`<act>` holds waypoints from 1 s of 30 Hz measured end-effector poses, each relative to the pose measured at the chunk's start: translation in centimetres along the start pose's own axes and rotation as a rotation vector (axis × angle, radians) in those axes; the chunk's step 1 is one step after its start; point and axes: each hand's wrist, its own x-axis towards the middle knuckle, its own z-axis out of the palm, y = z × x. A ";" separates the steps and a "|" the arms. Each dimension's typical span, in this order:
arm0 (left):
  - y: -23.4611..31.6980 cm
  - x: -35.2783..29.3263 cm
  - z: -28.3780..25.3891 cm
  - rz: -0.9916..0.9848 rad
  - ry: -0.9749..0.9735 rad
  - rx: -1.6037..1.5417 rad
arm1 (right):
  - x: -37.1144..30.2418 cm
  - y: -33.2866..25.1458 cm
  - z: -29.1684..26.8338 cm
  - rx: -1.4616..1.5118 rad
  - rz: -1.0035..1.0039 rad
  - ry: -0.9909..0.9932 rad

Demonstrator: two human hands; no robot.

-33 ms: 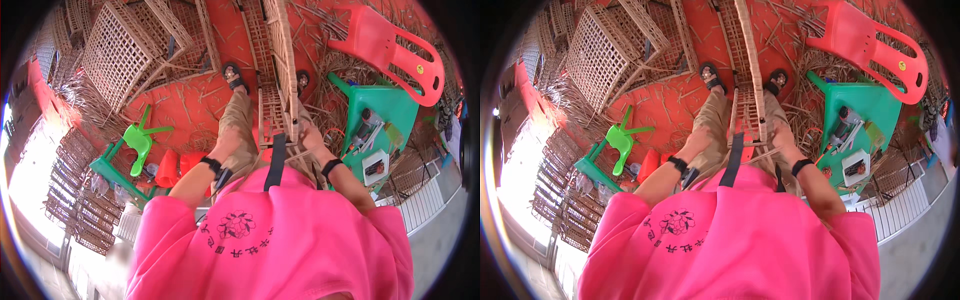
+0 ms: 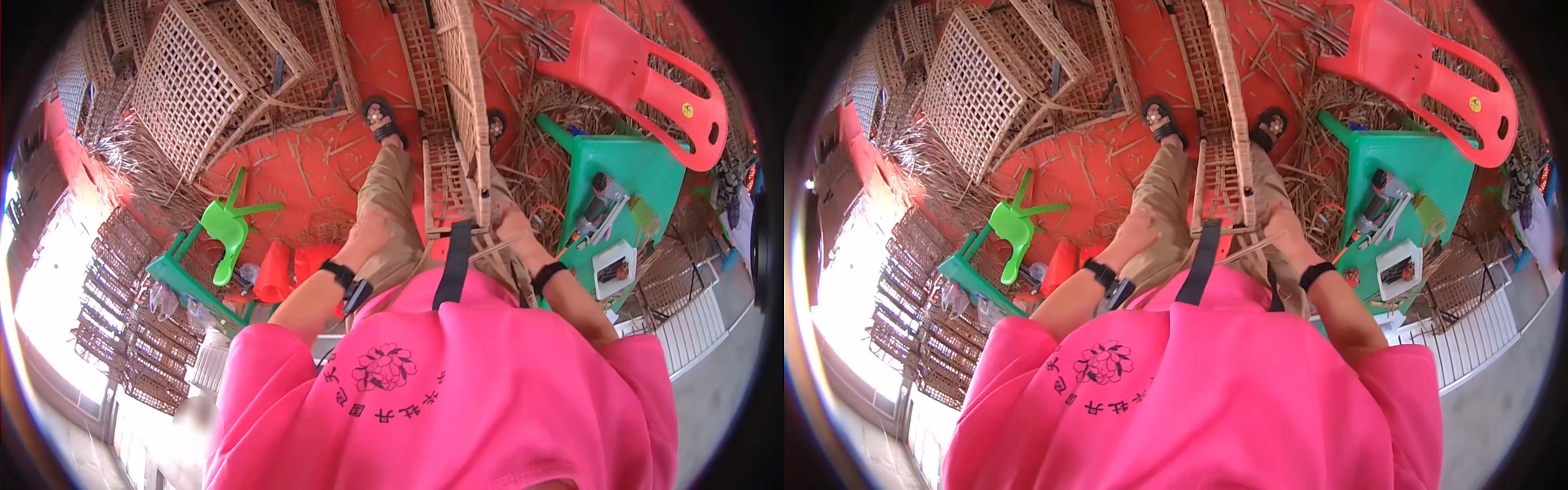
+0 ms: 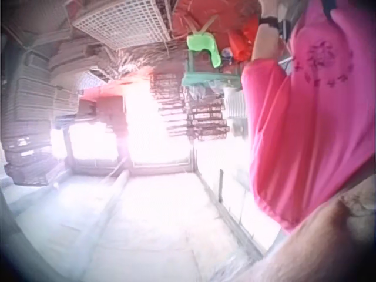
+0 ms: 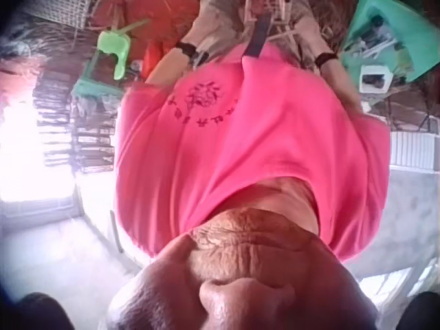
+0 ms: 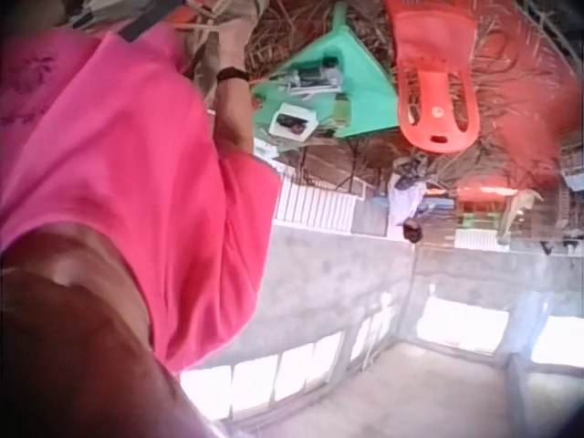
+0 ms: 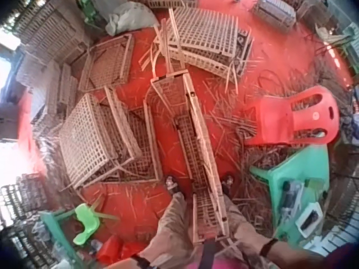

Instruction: Assembling and finishing a woven bamboo furniture piece using a pneumatic staple gun, pliers, and scissors.

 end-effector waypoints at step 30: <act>7.5 2.0 3.3 0.833 0.279 -0.079 | -9.1 -3.7 -6.4 1.104 0.618 -0.825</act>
